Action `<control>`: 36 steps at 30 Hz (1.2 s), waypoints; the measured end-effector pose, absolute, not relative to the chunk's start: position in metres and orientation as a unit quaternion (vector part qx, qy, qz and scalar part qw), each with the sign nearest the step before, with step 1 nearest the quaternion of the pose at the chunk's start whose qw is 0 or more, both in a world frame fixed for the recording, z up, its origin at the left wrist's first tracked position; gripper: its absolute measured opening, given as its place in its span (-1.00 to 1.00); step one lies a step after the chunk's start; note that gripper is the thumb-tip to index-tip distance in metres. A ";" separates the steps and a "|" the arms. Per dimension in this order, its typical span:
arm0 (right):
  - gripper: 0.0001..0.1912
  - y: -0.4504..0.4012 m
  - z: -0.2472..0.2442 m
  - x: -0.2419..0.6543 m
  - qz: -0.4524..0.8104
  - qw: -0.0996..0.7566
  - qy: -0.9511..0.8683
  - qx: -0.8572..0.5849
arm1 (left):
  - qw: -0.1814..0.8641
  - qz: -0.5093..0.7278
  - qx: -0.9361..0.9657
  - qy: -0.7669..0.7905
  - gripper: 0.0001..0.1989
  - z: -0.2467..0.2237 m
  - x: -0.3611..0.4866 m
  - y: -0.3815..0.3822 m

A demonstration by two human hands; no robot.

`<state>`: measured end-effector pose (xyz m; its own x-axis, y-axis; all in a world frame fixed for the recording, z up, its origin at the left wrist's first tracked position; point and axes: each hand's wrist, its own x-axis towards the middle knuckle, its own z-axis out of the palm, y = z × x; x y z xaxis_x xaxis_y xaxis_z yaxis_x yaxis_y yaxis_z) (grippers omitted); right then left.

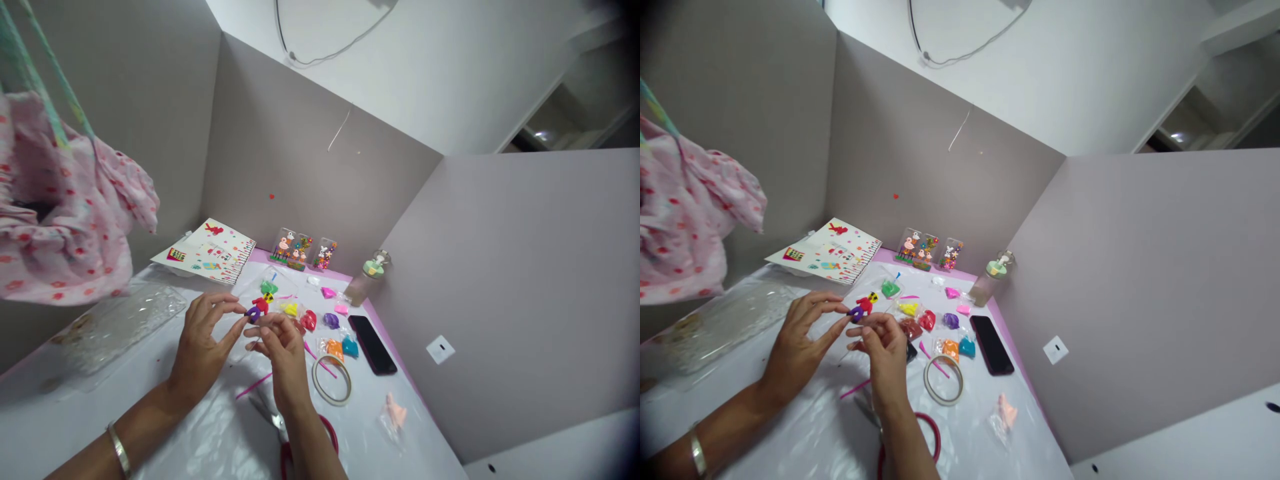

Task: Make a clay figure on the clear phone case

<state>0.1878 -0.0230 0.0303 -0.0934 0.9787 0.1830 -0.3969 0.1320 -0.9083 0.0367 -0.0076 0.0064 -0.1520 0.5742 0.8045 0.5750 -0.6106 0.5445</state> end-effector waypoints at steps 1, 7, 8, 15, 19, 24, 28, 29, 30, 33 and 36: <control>-0.73 -0.023 0.030 0.188 0.577 0.596 -0.460 -0.318 | 0.000 -0.617 -0.651 -0.441 -0.97 0.007 0.037 -0.008; -0.73 -0.023 0.030 0.187 0.578 0.593 -0.457 -0.325 | -0.001 -0.615 -0.654 -0.441 -0.96 0.007 0.036 -0.007; -0.73 -0.023 0.030 0.187 0.580 0.593 -0.455 -0.325 | -0.001 -0.615 -0.654 -0.441 -0.96 0.007 0.036 -0.007; -0.73 -0.024 0.028 0.186 0.579 0.590 -0.460 -0.325 | 0.006 -0.611 -0.655 -0.445 -0.95 0.005 0.036 -0.006; -0.72 -0.023 0.027 0.186 0.571 0.594 -0.463 -0.328 | 0.020 -0.608 -0.657 -0.445 -0.97 0.005 0.036 -0.006; -0.74 -0.023 0.027 0.186 0.566 0.596 -0.466 -0.329 | 0.033 -0.608 -0.656 -0.447 -0.98 0.006 0.036 -0.006; -0.74 -0.024 0.027 0.185 0.576 0.594 -0.463 -0.319 | 0.032 -0.607 -0.656 -0.447 -0.96 0.006 0.037 -0.006; -0.74 -0.024 0.027 0.185 0.578 0.594 -0.461 -0.317 | 0.032 -0.608 -0.657 -0.445 -0.96 0.006 0.037 -0.006; -0.74 -0.024 0.027 0.185 0.579 0.595 -0.459 -0.316 | 0.032 -0.608 -0.657 -0.444 -0.96 0.006 0.037 -0.006; -0.74 -0.022 0.026 0.186 0.575 0.601 -0.456 -0.318 | 0.030 -0.609 -0.661 -0.437 -0.96 0.006 0.037 -0.006; -0.74 -0.021 0.027 0.188 0.572 0.612 -0.445 -0.318 | 0.029 -0.610 -0.664 -0.432 -0.92 0.005 0.036 -0.005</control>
<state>0.1884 -0.0207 0.0267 -0.0495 0.9824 0.1803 -0.4168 0.1438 -0.8976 0.0355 -0.0052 0.0050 -0.1164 0.5388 0.8344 0.6083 -0.6254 0.4887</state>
